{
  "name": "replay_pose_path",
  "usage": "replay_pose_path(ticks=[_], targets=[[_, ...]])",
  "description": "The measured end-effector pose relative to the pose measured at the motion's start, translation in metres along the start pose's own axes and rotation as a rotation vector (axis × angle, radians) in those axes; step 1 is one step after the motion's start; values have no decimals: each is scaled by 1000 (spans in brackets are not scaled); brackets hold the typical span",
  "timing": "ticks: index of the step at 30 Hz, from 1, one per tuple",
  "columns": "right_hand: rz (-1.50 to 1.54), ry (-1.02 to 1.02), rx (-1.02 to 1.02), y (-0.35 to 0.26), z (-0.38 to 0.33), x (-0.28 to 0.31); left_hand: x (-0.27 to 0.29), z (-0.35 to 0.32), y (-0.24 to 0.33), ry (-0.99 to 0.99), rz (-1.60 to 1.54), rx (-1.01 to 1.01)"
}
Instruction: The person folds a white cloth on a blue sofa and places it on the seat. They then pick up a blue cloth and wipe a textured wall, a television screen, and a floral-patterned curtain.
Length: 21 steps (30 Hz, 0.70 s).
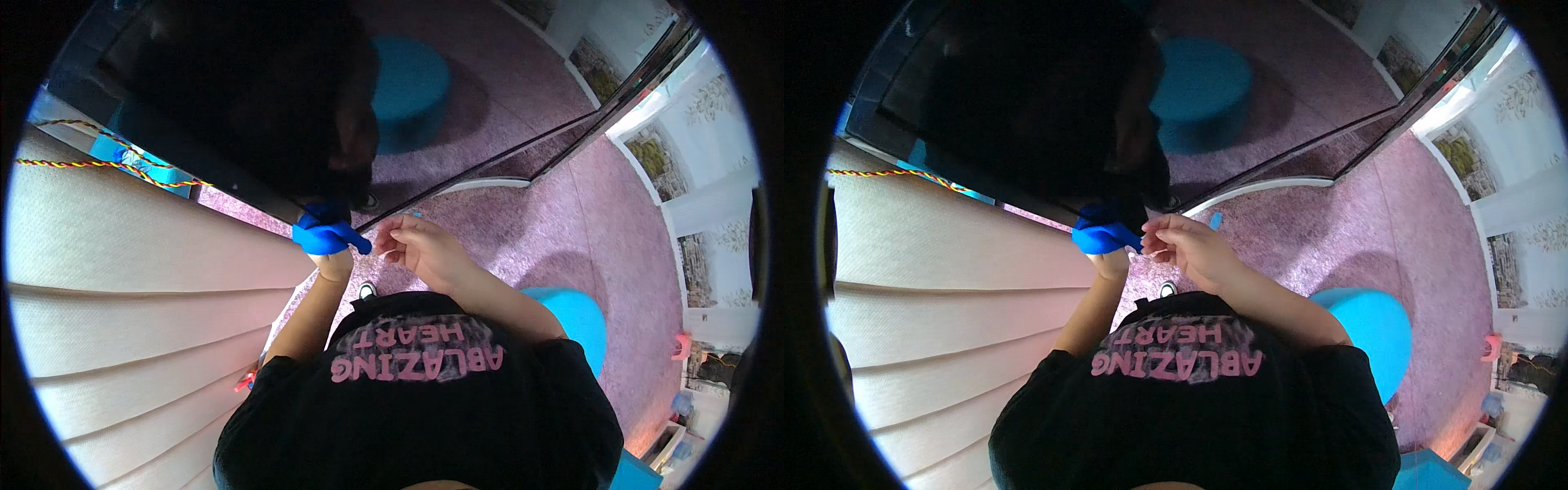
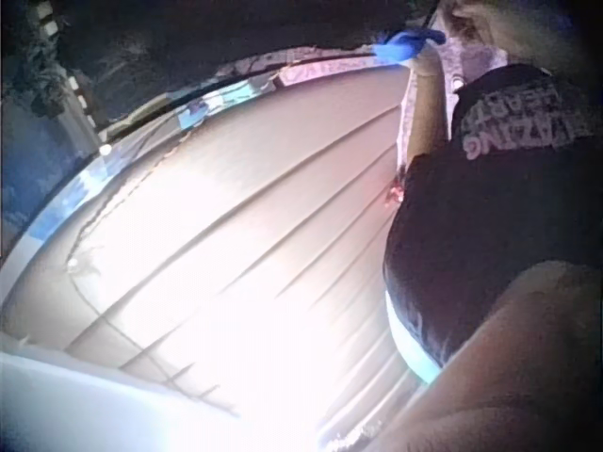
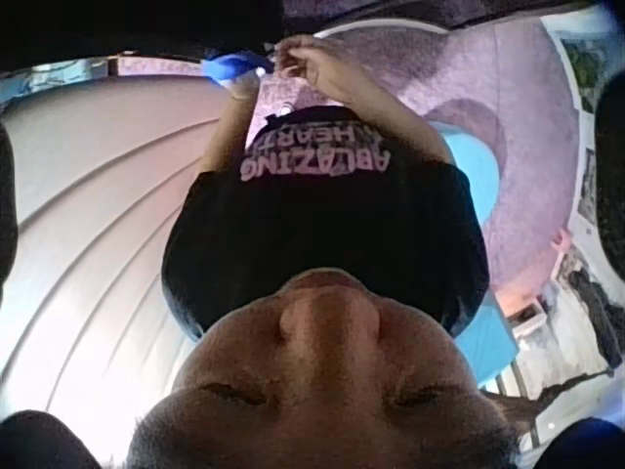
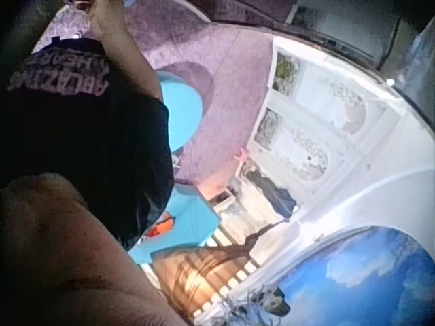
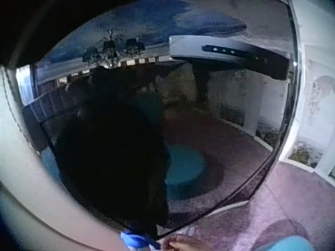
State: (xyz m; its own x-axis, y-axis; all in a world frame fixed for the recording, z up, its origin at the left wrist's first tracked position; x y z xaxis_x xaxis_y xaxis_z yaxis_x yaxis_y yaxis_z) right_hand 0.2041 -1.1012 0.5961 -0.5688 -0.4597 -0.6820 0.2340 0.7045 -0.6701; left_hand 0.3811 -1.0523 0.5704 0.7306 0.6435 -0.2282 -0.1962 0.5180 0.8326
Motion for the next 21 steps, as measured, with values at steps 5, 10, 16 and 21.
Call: replay_pose_path(ticks=[5, 10, 16, 21], targets=[[149, -296, 168, -8, 16, -34, -26, 40, 89, -182, 145, -141], [320, -345, 191, -5, 18, -46, -6, 27, 59, -109, 271, -292], [318, -378, 233, 0, 14, -46, 17, -60, -47, -160, 380, -50], [287, -352, 234, -9, 3, -46, 25, -56, -85, -35, -134, 312]])
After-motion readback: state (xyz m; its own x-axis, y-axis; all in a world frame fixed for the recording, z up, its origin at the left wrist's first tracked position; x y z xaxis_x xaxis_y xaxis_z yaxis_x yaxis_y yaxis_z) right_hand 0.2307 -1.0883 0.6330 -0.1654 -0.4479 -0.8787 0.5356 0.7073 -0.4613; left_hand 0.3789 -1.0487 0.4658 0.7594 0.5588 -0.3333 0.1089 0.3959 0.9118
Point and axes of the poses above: each hand's wrist, its own z-axis towards the middle knuckle, its own x-axis out of the back of the hand, y = z × x, the point moved 8 cm from there along z, towards the middle knuckle
